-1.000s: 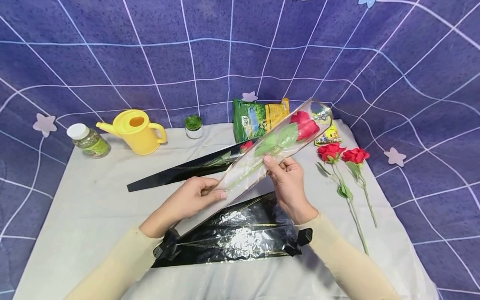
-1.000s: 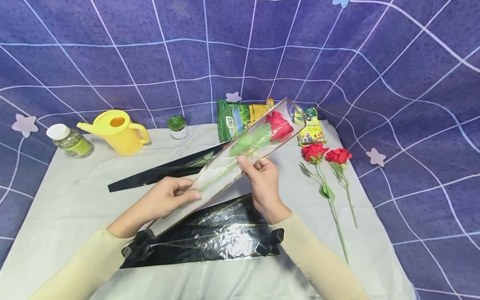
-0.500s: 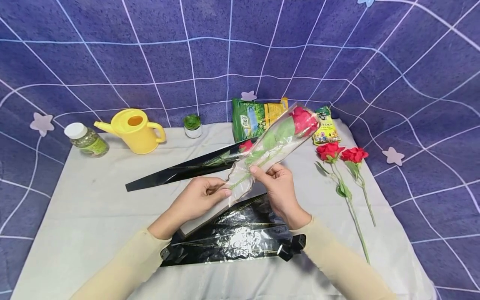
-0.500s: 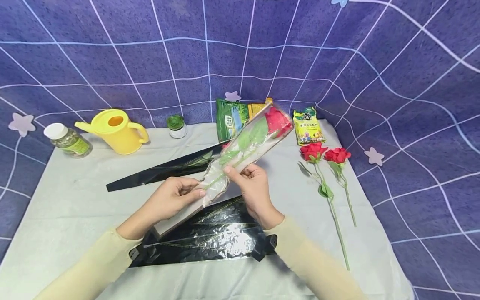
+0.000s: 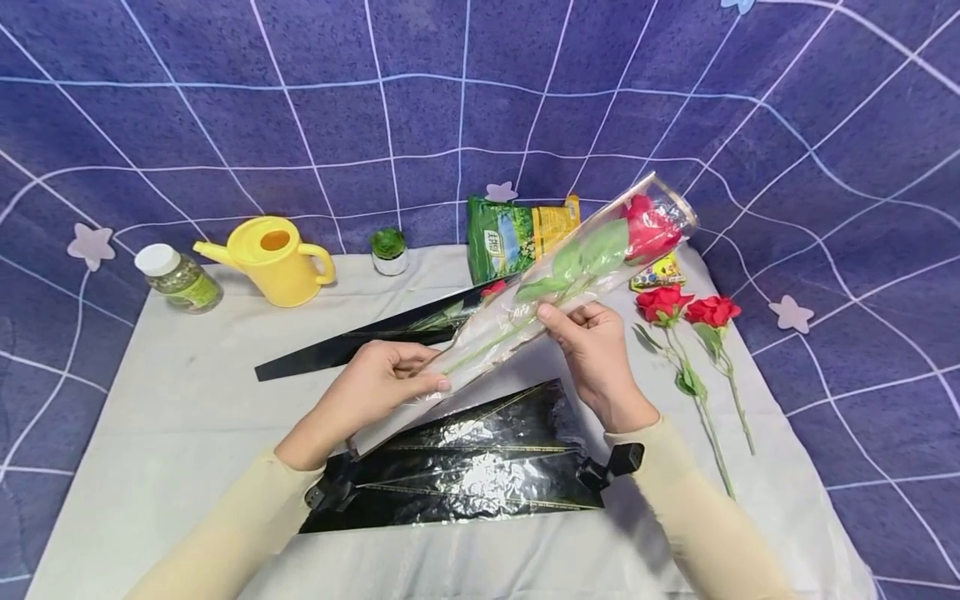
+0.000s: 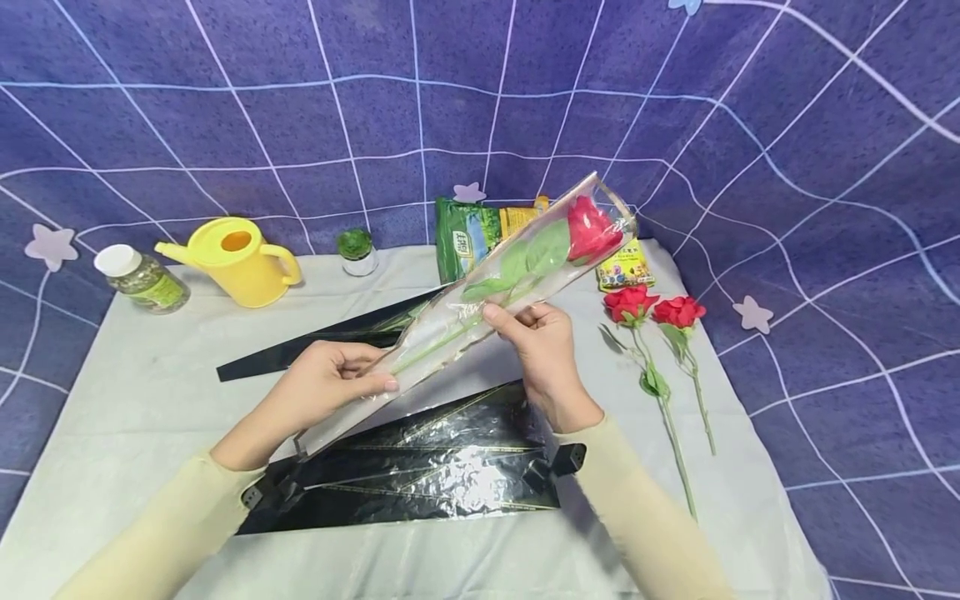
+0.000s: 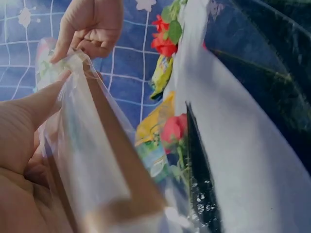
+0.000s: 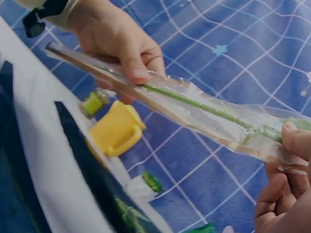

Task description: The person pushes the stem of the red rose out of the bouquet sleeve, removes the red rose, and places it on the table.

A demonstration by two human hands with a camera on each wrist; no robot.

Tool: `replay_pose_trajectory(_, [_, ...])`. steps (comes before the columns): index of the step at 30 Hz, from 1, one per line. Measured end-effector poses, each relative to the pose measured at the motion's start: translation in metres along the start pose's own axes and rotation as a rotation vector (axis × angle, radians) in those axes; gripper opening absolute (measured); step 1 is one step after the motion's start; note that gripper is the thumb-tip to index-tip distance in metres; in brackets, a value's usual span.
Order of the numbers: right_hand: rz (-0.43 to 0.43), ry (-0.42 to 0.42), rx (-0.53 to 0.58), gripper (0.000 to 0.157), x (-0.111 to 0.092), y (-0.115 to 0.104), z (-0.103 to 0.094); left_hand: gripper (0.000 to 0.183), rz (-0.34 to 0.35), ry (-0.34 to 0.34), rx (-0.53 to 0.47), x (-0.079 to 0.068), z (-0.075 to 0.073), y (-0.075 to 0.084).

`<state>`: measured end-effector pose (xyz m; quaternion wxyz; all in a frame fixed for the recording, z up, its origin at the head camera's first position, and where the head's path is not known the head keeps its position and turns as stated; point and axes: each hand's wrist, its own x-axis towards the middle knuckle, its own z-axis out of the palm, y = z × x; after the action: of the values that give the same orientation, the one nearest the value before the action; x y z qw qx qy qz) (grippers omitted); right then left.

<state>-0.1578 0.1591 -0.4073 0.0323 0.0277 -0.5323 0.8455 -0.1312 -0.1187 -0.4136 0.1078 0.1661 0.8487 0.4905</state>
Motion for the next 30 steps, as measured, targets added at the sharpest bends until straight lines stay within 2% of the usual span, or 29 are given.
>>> replay_pose_trajectory(5, [0.034,-0.034,0.085,0.011,-0.001,-0.001,0.001,0.019,0.062,0.003,0.047,0.000,-0.001,0.001])
replay_pose_trajectory(7, [0.068,-0.055,0.083,0.018,-0.002,0.001,0.001,0.016,0.098,0.024,0.076,0.001,0.000,0.000])
replay_pose_trajectory(10, [0.144,-0.091,0.029,0.030,-0.006,0.007,0.000,0.014,0.119,0.051,0.067,0.002,0.003,-0.002])
replay_pose_trajectory(14, [0.183,-0.081,-0.029,0.030,-0.012,0.015,0.002,0.014,0.109,0.051,0.011,0.003,0.007,0.000])
replay_pose_trajectory(18, [0.132,-0.033,0.034,0.026,-0.015,0.021,0.008,0.017,0.076,0.043,-0.024,0.005,0.012,0.003])
replay_pose_trajectory(20, [0.120,-0.031,0.067,0.024,-0.016,0.024,0.012,0.019,0.052,0.036,-0.073,0.006,0.014,0.005])
replay_pose_trajectory(25, [0.156,-0.104,0.053,0.021,-0.025,0.033,0.021,0.027,0.014,0.019,-0.193,0.009,0.022,0.009])
replay_pose_trajectory(30, [0.166,-0.143,-0.006,0.021,-0.030,0.039,0.023,0.027,0.029,0.026,-0.167,0.010,0.024,0.008])
